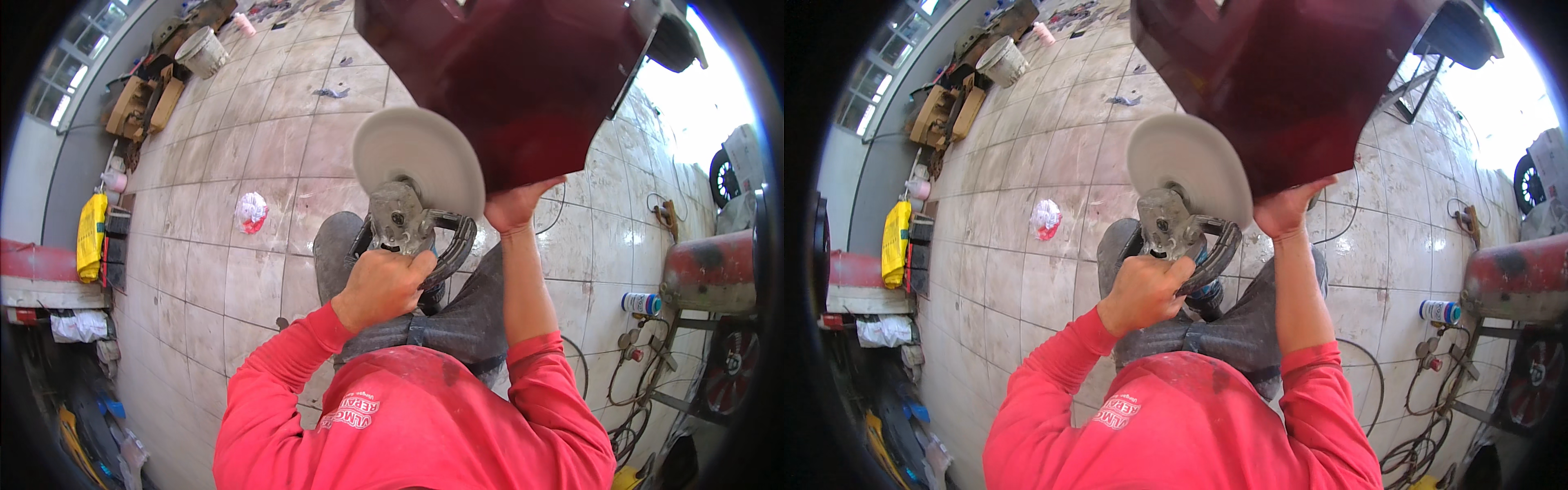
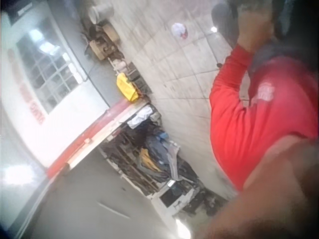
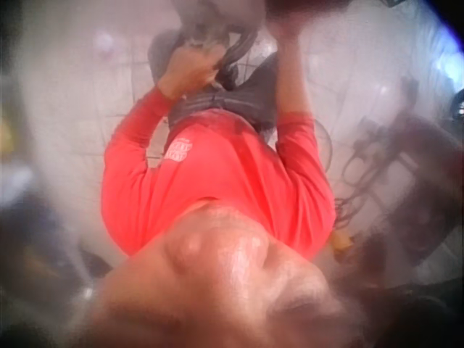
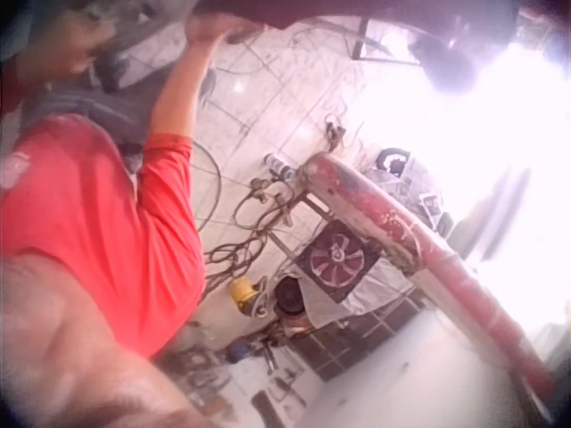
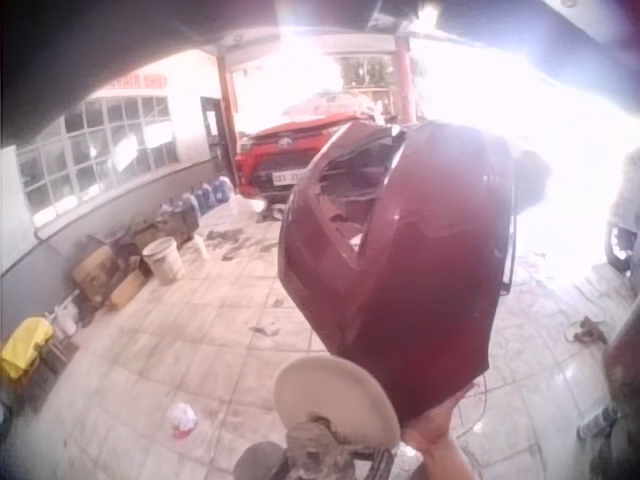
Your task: The person uses a rotary polisher to smooth the surface of a maroon car bumper. They briefly stop to pick up a small container, apply a substance to the bumper by hand, then resume polishing the bumper with the machine.
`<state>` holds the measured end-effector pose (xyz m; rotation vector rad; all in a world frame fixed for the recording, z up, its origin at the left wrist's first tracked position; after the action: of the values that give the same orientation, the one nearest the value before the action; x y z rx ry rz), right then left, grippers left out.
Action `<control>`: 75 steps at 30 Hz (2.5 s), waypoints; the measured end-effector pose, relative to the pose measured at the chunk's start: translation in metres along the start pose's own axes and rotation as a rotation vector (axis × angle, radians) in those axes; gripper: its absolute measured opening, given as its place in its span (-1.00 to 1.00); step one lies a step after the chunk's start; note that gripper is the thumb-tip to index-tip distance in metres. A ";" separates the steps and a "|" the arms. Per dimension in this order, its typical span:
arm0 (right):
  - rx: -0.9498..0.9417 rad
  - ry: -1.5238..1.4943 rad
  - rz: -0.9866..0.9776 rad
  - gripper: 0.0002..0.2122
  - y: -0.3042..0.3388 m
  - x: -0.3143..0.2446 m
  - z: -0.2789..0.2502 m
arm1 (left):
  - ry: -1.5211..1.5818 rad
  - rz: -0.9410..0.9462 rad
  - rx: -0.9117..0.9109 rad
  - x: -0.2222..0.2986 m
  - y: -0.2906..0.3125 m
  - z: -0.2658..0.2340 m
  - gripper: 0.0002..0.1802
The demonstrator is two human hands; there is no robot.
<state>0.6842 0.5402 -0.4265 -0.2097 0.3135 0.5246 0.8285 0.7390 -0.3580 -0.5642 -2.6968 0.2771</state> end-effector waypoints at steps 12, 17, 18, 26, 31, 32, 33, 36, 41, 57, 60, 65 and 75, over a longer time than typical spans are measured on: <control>-0.489 -0.330 0.208 -0.28 -0.017 0.015 -0.040 | -0.116 0.021 -0.015 0.069 -0.049 -0.042 -0.70; -0.560 -0.336 0.303 -0.32 -0.020 0.020 -0.040 | -0.105 0.095 -0.067 0.108 -0.056 -0.039 -0.82; -0.565 -0.341 0.325 -0.33 -0.019 0.022 -0.042 | -0.079 0.090 -0.067 0.113 -0.052 -0.035 -0.85; -0.680 -0.266 0.483 -0.40 -0.021 0.014 -0.039 | -0.113 -0.158 -0.074 0.096 -0.007 -0.037 -0.62; -0.645 -0.251 0.474 -0.42 -0.032 0.020 -0.032 | -0.154 -0.185 -0.054 0.093 -0.023 -0.048 -0.59; -0.592 -0.208 0.517 -0.44 -0.034 0.019 -0.038 | -0.152 -0.143 -0.064 0.099 -0.032 -0.051 -0.59; -0.540 -0.168 0.565 -0.46 -0.037 0.018 -0.043 | -0.148 -0.102 -0.076 0.106 -0.043 -0.055 -0.60; -0.413 0.125 0.533 -0.48 -0.047 0.013 -0.061 | -0.140 -0.023 -0.136 0.126 -0.074 -0.070 -0.61; -0.671 0.763 -0.002 -0.34 -0.027 -0.012 -0.032 | -0.152 -0.118 -0.198 0.128 -0.086 -0.077 -0.61; -0.398 0.137 0.422 -0.41 -0.024 0.014 -0.069 | -0.236 -0.133 -0.179 0.122 -0.119 -0.087 -0.57; -0.624 -0.282 0.479 -0.43 -0.019 0.004 -0.058 | -0.220 -0.146 -0.120 0.111 -0.120 -0.092 -0.54; -0.539 -0.172 0.362 -0.46 -0.023 0.017 -0.057 | -0.146 -0.391 -0.064 0.071 -0.087 -0.079 -0.57; -0.506 -0.181 0.440 -0.36 -0.023 0.009 -0.062 | -0.171 -0.195 -0.136 0.096 -0.079 -0.062 -0.55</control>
<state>0.6885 0.5077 -0.4849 -0.5867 0.0407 1.0506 0.7435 0.7152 -0.2508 -0.3231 -2.9266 0.0926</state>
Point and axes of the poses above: each hand's wrist, its own y-axis away from the middle knuckle, its own z-axis out of the palm, x = y × z, the point moved 5 cm from there along -y, towards the middle knuckle, and after that the axes turned 2 degrees about -y, right-handed, at the moved point
